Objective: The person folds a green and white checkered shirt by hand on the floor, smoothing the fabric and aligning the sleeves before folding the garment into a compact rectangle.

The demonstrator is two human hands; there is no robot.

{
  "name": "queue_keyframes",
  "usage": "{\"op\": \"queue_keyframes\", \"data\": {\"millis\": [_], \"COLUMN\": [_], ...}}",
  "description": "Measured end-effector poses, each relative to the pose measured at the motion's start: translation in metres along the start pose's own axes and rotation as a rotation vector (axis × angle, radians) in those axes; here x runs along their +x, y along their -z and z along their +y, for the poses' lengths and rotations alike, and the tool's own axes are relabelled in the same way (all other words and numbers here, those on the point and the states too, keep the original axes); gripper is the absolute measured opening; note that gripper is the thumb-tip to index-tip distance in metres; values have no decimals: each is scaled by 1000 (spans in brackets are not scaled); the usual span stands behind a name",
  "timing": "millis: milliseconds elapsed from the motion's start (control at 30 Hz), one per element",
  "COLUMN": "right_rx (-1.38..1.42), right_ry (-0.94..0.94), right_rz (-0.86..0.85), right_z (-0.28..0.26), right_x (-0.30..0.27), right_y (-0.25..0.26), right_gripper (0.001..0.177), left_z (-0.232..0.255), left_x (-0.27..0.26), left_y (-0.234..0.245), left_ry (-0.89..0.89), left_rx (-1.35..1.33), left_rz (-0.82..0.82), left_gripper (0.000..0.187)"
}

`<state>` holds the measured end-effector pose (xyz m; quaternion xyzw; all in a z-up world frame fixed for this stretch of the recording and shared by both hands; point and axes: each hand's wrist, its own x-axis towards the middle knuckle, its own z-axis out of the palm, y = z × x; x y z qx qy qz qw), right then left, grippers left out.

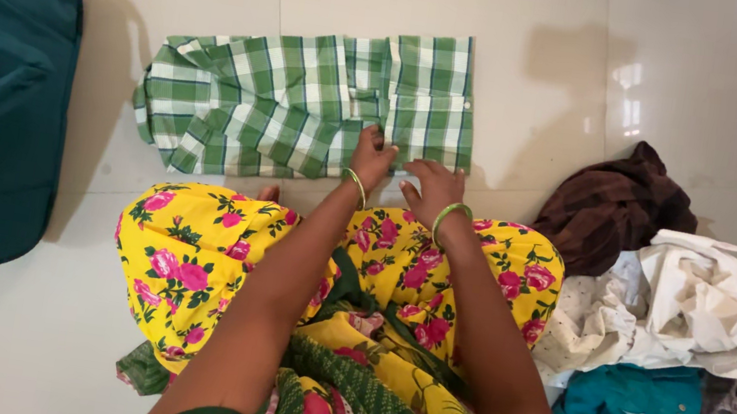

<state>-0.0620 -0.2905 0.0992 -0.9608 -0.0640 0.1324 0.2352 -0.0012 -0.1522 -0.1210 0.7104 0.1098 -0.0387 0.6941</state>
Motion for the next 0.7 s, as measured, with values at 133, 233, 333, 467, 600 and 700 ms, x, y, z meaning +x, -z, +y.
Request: {"op": "queue_keyframes", "data": {"millis": [133, 233, 333, 467, 600, 700], "right_rx": [-62, -97, -100, -57, -60, -59], "right_ry": [3, -6, -11, -57, -30, -20], "right_rz": [-40, -79, -49, -64, -30, -32], "right_z": [4, 7, 9, 9, 7, 9], "right_x": [15, 24, 28, 30, 32, 31], "right_y": [-19, -28, -32, -28, -28, -30], "right_gripper": [38, 41, 44, 46, 51, 52], "left_z": [-7, -8, -10, -7, -2, 5], "left_x": [8, 13, 13, 13, 6, 4], "left_y": [9, 13, 13, 6, 3, 6], "left_ry": [226, 229, 176, 82, 273, 326], "left_rx": [74, 83, 118, -17, -138, -130], "left_rz": [-49, -103, -118, -101, -62, -74], "left_gripper": [65, 47, 31, 25, 41, 54]}}
